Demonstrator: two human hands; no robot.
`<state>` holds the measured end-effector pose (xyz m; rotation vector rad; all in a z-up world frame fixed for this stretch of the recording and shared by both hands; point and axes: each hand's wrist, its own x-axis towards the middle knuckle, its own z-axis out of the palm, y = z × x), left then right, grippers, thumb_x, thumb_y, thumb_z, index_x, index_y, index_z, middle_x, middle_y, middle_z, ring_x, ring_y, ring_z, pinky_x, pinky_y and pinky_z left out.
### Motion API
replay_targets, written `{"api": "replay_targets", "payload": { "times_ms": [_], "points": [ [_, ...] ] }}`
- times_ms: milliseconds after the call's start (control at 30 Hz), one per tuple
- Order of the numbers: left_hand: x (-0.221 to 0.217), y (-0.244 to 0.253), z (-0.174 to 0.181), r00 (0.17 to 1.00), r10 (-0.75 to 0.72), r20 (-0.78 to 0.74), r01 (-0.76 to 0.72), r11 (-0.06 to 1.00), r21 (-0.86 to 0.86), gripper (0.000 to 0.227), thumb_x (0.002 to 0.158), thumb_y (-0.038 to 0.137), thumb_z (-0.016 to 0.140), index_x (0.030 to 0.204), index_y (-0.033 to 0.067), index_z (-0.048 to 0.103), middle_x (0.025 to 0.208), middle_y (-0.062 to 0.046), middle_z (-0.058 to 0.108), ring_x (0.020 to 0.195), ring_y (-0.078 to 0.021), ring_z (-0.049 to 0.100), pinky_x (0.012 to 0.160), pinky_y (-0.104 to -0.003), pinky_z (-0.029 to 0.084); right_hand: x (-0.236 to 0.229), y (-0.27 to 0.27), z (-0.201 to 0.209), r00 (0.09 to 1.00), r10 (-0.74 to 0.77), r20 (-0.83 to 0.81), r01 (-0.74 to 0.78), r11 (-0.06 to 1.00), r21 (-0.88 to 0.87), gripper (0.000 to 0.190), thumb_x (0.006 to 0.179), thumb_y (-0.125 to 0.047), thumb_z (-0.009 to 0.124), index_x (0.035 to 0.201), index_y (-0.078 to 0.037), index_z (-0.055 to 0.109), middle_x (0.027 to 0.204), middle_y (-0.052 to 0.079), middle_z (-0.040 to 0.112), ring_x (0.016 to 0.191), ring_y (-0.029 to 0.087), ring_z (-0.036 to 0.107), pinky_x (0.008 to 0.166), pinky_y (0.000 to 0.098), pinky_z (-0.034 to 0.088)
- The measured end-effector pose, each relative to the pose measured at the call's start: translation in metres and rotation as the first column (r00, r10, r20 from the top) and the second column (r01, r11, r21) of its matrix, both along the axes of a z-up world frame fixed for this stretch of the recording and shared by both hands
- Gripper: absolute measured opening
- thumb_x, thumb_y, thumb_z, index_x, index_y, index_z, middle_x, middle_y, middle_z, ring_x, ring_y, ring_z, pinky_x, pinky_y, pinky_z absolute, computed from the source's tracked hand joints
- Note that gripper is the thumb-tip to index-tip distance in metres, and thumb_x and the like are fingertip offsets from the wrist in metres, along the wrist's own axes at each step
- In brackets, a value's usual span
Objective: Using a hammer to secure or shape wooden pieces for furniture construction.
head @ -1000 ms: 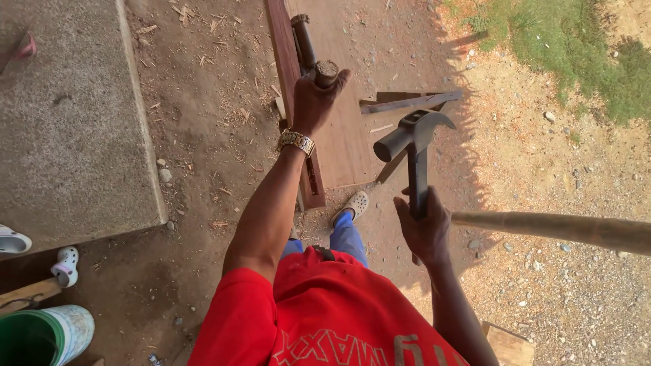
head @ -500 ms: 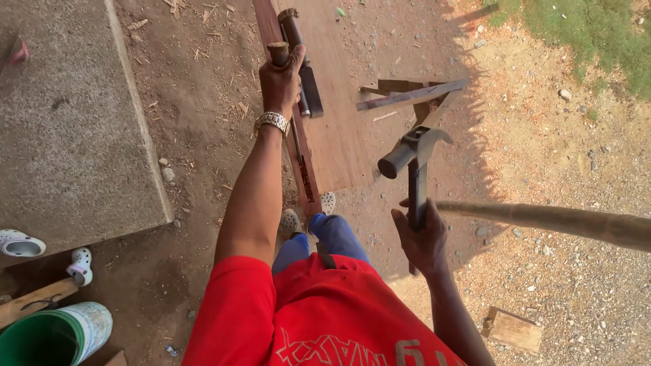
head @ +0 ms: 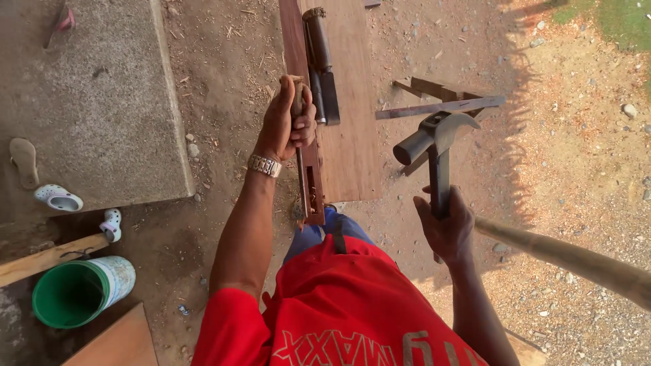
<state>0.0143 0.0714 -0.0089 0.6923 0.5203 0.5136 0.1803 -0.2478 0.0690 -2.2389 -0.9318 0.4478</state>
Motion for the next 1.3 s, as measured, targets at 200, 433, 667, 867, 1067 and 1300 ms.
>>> {"api": "replay_targets", "payload": {
  "times_ms": [200,433,667,867,1067,1300],
  "points": [
    [-0.019,-0.016,0.04,0.992,0.128,0.013,-0.122,0.904,0.409,0.043,0.108,0.046,0.063,0.117,0.0047,0.059,0.073,0.004,0.05,0.06,-0.0067,0.047,0.054,-0.028,0.044,0.027,0.031,0.014,0.989,0.029,-0.142,-0.03,1.0,-0.002,0.03,0.091,-0.021,0.081,0.11,-0.005,0.066,0.061,0.0,0.054,0.052,0.008,0.052,0.05,0.0285,0.043],
    [0.005,-0.041,0.046,0.889,0.436,-0.143,-0.287,0.772,0.567,0.023,0.097,0.02,0.077,0.096,0.0069,0.059,0.07,0.004,0.06,0.058,-0.0052,0.058,0.05,-0.025,0.046,0.042,0.045,0.011,0.982,0.106,-0.157,-0.103,0.994,0.024,0.035,0.088,-0.02,0.085,0.115,-0.004,0.068,0.062,-0.001,0.051,0.055,0.007,0.047,0.05,0.0262,0.041],
    [0.014,-0.048,0.021,0.886,0.442,-0.141,-0.25,0.711,0.657,0.024,0.101,0.027,0.076,0.092,0.0076,0.065,0.078,0.008,0.063,0.073,-0.0007,0.057,0.065,-0.022,0.048,0.044,0.046,0.001,0.979,0.201,0.0,-0.2,0.975,0.098,0.049,0.085,-0.019,0.091,0.12,-0.002,0.062,0.07,-0.001,0.048,0.063,0.008,0.043,0.056,0.0254,0.04],
    [0.019,-0.049,-0.017,0.879,0.453,-0.151,-0.211,0.652,0.728,0.034,0.095,0.039,0.08,0.099,0.0079,0.069,0.085,0.002,0.075,0.078,-0.0058,0.073,0.071,-0.025,0.061,0.037,0.053,0.018,0.98,0.199,-0.002,-0.198,0.977,0.081,0.051,0.088,-0.017,0.09,0.127,-0.004,0.059,0.069,0.0,0.047,0.062,0.009,0.041,0.055,0.0267,0.036],
    [0.054,-0.007,-0.06,0.848,0.438,-0.299,-0.22,0.804,0.553,0.038,0.088,0.045,0.077,0.101,0.01,0.072,0.077,0.002,0.072,0.058,-0.0064,0.064,0.052,-0.028,0.059,0.046,0.076,0.055,0.939,0.264,0.22,-0.281,0.958,0.052,0.044,0.096,-0.015,0.088,0.127,-0.004,0.058,0.081,0.004,0.061,0.069,0.011,0.057,0.062,0.0282,0.047],
    [0.063,-0.001,-0.073,0.866,0.385,-0.319,-0.206,0.856,0.473,0.031,0.09,0.042,0.08,0.1,0.0128,0.077,0.069,0.007,0.071,0.053,-0.002,0.059,0.044,-0.021,0.047,0.086,0.138,0.073,0.784,0.523,0.336,-0.521,0.847,-0.104,0.035,0.112,-0.02,0.076,0.135,-0.005,0.054,0.086,0.009,0.07,0.073,0.018,0.07,0.064,0.031,0.054]
  ]
}}
